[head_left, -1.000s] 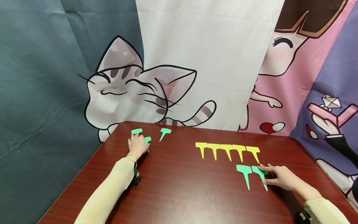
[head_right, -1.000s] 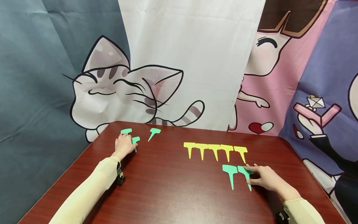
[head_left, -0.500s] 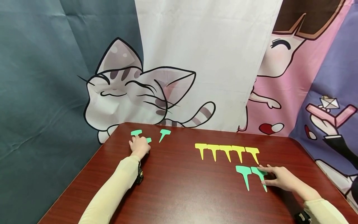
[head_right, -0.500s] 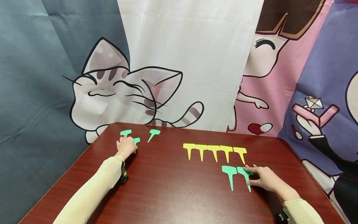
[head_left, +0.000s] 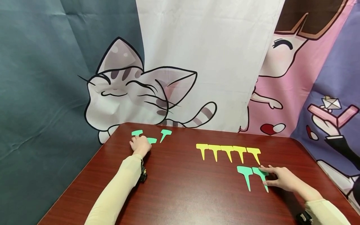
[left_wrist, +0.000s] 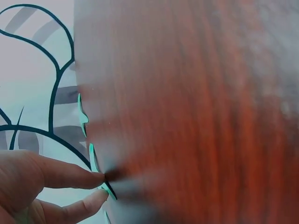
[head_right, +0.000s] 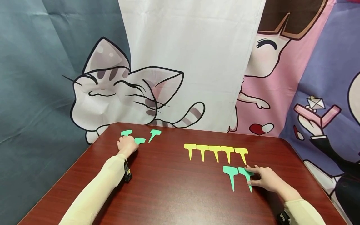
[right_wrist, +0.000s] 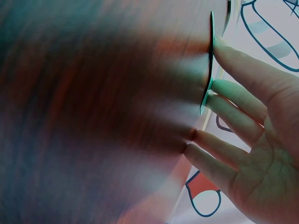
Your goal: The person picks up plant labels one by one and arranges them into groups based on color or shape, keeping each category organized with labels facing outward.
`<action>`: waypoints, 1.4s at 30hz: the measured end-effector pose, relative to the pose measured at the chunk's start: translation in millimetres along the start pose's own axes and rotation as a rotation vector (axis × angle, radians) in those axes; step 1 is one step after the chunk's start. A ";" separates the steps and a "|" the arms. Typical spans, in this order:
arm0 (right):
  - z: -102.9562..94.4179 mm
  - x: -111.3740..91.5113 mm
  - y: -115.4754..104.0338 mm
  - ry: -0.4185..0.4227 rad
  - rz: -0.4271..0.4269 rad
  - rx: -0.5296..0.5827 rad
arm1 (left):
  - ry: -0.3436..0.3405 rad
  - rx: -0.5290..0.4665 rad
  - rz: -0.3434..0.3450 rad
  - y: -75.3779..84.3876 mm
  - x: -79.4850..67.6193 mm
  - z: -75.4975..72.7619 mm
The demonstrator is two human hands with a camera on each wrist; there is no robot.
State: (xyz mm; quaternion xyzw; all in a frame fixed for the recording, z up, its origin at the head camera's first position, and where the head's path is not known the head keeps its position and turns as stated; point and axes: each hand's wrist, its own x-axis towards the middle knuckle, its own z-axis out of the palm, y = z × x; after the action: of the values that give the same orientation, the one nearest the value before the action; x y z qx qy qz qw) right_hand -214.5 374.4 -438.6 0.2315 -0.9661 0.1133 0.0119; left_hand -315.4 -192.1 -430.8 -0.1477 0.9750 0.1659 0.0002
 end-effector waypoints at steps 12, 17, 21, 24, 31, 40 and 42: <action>0.5 -0.1 -0.6 0.008 -0.004 -0.004 | -0.050 -0.019 -0.040 -4.2 2.9 -6.3; 0.7 -0.4 -0.2 0.009 -0.002 -0.004 | -0.047 -0.037 -0.050 -4.4 3.5 -7.7; 0.9 -0.4 0.7 0.006 -0.002 -0.005 | -0.055 -0.044 -0.038 -7.2 6.1 -5.5; 1.1 0.1 1.5 0.006 -0.004 -0.006 | -0.063 -0.041 -0.020 -9.2 6.6 -4.9; 2.0 0.1 1.4 0.018 -0.009 -0.012 | -0.054 -0.071 0.026 -13.0 5.6 -3.7; 2.2 0.3 2.2 0.019 -0.017 -0.014 | -0.016 -0.092 0.061 -14.0 3.6 -3.5; 1.5 0.8 2.2 0.016 -0.012 -0.015 | -0.005 -0.089 0.071 -13.4 3.9 -3.4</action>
State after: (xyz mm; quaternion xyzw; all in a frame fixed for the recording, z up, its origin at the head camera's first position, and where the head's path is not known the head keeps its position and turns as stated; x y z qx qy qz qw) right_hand -216.2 375.6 -440.4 0.2363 -0.9654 0.1078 0.0220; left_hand -315.1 -206.4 -432.1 -0.1127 0.9712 0.2096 -0.0099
